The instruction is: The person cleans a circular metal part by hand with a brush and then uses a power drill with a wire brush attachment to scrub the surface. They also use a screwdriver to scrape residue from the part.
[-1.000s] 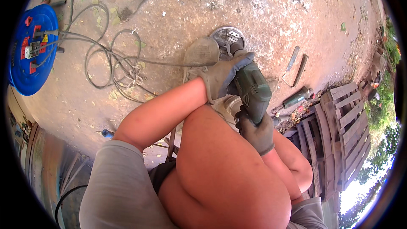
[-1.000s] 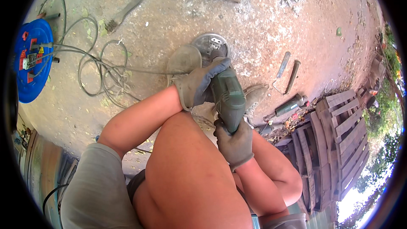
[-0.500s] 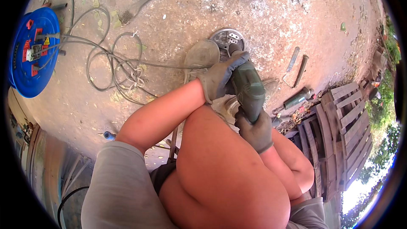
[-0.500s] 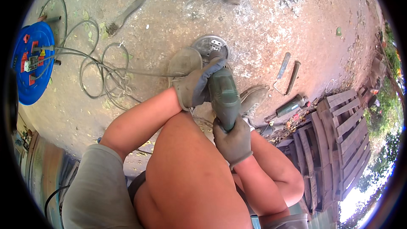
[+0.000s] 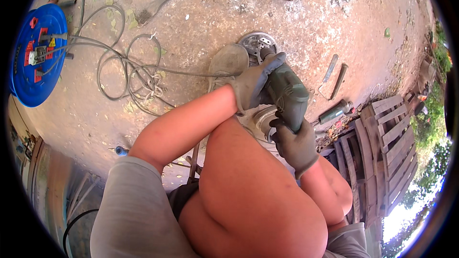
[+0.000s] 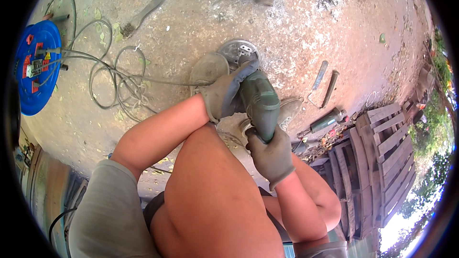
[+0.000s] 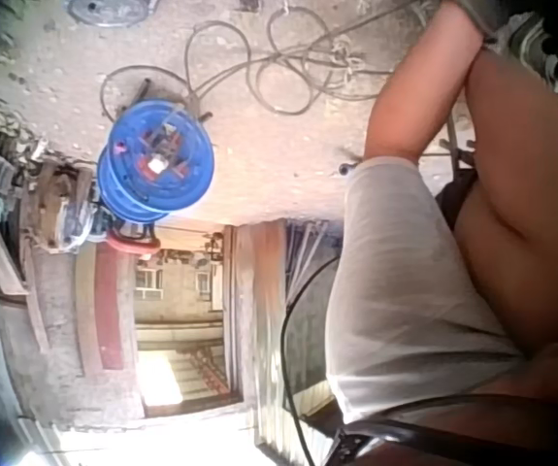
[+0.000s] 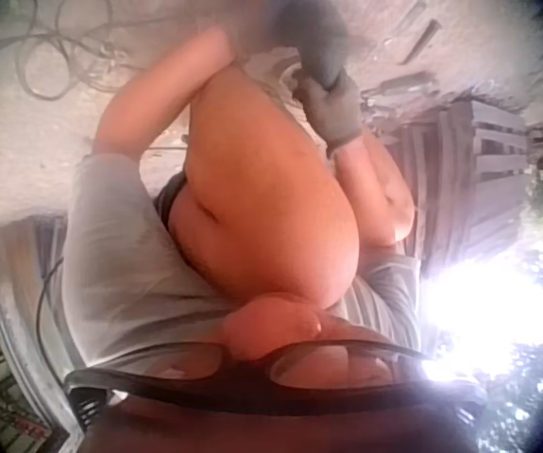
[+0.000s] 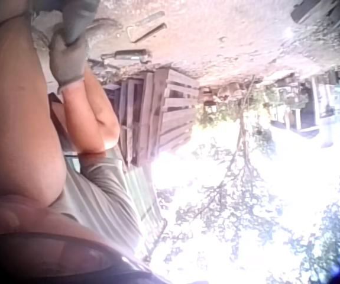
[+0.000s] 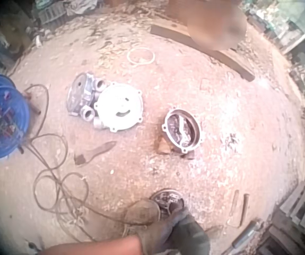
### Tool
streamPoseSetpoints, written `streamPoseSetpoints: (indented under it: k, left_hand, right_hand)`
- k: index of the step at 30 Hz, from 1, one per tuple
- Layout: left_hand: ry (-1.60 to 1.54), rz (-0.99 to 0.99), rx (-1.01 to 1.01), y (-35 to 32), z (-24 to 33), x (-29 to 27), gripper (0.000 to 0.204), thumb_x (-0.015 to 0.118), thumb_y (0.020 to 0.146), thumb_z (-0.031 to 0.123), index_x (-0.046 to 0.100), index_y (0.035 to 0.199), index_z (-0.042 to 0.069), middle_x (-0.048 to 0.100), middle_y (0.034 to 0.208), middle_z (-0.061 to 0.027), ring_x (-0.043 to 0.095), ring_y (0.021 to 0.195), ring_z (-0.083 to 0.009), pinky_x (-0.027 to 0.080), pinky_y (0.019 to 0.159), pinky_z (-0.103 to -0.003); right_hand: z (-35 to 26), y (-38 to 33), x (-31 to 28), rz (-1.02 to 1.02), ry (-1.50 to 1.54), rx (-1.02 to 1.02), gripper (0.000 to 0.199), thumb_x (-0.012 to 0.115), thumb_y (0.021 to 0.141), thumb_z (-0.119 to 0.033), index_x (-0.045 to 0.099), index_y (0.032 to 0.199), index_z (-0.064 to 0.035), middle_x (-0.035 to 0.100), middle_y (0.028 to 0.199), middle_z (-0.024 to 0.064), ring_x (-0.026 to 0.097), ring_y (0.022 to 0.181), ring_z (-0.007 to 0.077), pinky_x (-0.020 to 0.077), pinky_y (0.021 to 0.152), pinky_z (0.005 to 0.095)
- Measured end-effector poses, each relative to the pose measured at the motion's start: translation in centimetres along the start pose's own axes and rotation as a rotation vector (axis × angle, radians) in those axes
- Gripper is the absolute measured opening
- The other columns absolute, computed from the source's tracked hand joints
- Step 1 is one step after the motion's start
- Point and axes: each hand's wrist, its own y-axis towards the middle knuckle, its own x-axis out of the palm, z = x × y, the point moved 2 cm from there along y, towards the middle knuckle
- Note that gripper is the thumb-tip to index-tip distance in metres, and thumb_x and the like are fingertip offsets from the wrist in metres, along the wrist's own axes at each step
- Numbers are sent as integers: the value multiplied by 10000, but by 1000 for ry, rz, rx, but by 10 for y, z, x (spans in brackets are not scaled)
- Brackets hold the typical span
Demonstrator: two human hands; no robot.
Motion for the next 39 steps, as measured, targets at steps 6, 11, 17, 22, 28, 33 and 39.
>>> streamPoseSetpoints:
  k: [6, 11, 17, 22, 28, 33, 39]
  left_hand:
    - [20, 39, -27, -14, 0, 23, 474, 653, 1083, 593, 711, 1200, 137, 767, 1118, -63, 755, 1042, -221, 626, 965, -455]
    - [31, 37, -39, -18, -4, 26, 480, 687, 1069, 584, 700, 1234, 133, 759, 1144, -60, 753, 1052, -216, 640, 959, -467]
    - [71, 93, -41, -20, -2, 27, 478, 698, 1067, 574, 686, 1280, 145, 742, 1146, -45, 747, 1048, -206, 645, 929, -451]
    - [122, 79, 7, -21, -3, 24, 522, 686, 1074, 569, 656, 1414, 174, 718, 1196, -28, 734, 1081, -190, 645, 928, -450]
    - [306, 65, 92, -14, -14, -3, 543, 673, 1081, 563, 651, 1451, 166, 727, 1210, -30, 736, 1063, -177, 658, 861, -411]
    - [308, 186, -2, -13, -15, 2, 518, 675, 1079, 564, 688, 1365, 133, 753, 1135, -49, 752, 985, -173, 660, 822, -397]
    - [361, 200, 20, -8, -14, -3, 534, 698, 1055, 589, 709, 1298, 114, 753, 1121, -50, 751, 966, -172, 660, 826, -395]
  right_hand:
    - [-7, -11, -14, -53, 157, 159, 239, 728, 972, -153, 755, 1102, 45, 736, 753, 107, 673, 611, 144, 528, 574, 324]
    - [2, -17, -22, -71, 112, 138, 224, 717, 983, -151, 762, 1103, 33, 732, 743, 84, 649, 585, 126, 504, 543, 315]
    - [13, -15, -18, -49, 170, 139, 221, 708, 982, -138, 766, 1113, 29, 738, 746, 87, 644, 578, 127, 503, 539, 317]
    - [30, -13, -11, -38, 206, 85, 224, 698, 977, -125, 769, 1122, 30, 749, 761, 99, 662, 594, 138, 526, 567, 319]
    - [53, -15, 10, 2, 184, -113, 225, 671, 986, -116, 767, 1118, 38, 750, 768, 94, 672, 617, 137, 538, 590, 315]
    - [61, -13, 12, -26, 243, -62, 220, 659, 994, -108, 759, 1125, 38, 730, 760, 73, 634, 578, 117, 515, 553, 302]
    - [66, -7, 13, -67, 297, -41, 188, 639, 1008, -102, 737, 1106, 26, 696, 735, 55, 615, 565, 103, 486, 522, 283]
